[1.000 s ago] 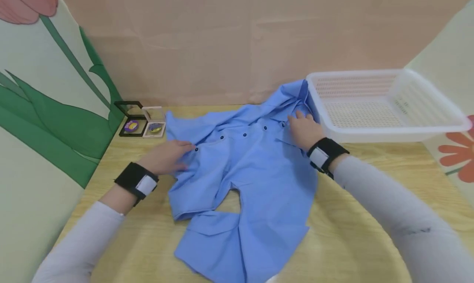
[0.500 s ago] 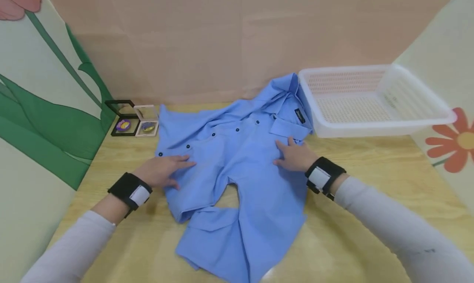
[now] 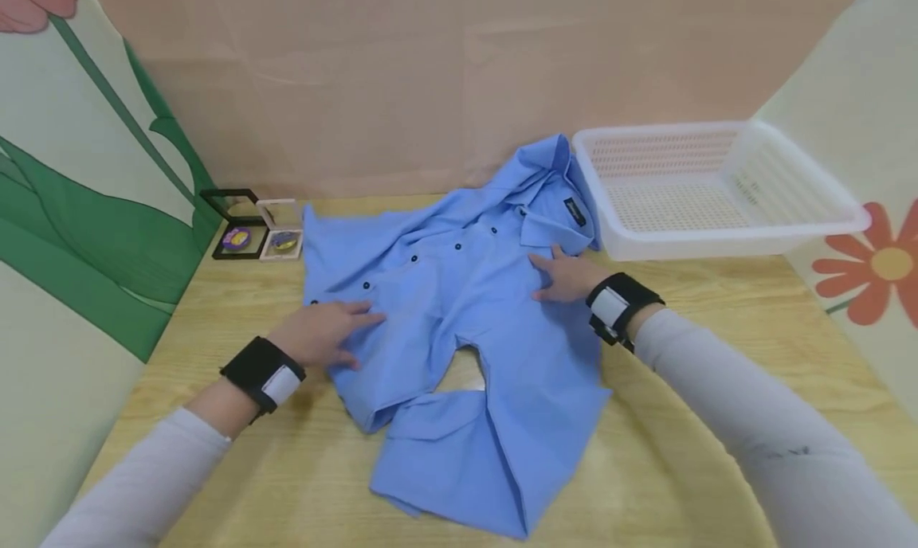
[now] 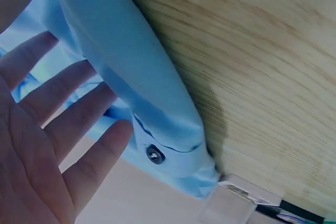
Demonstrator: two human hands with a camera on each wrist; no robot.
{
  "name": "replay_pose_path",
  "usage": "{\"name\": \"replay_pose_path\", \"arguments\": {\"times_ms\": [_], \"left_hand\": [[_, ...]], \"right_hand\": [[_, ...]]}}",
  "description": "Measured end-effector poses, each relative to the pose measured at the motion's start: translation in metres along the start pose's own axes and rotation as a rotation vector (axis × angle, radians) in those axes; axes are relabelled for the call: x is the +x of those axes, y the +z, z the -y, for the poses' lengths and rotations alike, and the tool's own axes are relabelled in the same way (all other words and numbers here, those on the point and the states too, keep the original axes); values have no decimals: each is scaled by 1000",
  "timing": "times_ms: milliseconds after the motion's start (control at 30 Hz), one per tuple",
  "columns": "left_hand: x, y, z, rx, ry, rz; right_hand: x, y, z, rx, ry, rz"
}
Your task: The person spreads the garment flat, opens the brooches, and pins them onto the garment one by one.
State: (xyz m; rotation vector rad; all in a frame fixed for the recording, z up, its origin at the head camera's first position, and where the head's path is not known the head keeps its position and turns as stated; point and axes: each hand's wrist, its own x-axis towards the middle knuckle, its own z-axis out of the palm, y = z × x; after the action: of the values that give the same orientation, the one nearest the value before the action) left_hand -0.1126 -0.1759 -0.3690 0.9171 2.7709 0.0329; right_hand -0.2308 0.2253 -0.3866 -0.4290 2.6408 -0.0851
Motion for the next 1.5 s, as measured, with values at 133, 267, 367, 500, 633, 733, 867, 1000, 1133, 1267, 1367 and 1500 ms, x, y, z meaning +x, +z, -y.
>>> {"name": "replay_pose_path", "arguments": {"times_ms": [133, 267, 367, 500, 633, 733, 867, 1000, 1133, 1267, 1367, 1500], "left_hand": [[2, 1, -12, 56, 24, 2], [6, 1, -34, 153, 99, -39], [11, 1, -56, 210, 123, -58], [21, 3, -83, 239, 123, -54], [32, 5, -104, 245, 123, -41], [40, 4, -119, 262, 121, -21], [51, 3, -141, 325, 150, 12], [63, 4, -161, 368, 191, 31], [74, 6, -179, 393, 210, 20], [84, 5, -198, 421, 186, 38], [92, 5, -215, 446, 142, 70], [108, 6, -235, 459, 85, 136]], "right_hand": [[8, -7, -2, 13, -4, 24], [20, -10, -9, 21, -32, 26], [27, -15, -13, 26, -59, 23], [31, -22, -14, 42, -81, 39], [34, -27, -14, 48, -93, 55], [37, -30, -13, 32, -101, 49], [41, -34, -12, 9, -109, 35], [42, -38, -8, -12, -126, 28], [45, -38, -5, -44, -164, 14], [51, -39, -2, -60, -189, 7], [55, -40, 0, -57, -185, 12], [58, -41, 3, -82, -176, 10]]}}
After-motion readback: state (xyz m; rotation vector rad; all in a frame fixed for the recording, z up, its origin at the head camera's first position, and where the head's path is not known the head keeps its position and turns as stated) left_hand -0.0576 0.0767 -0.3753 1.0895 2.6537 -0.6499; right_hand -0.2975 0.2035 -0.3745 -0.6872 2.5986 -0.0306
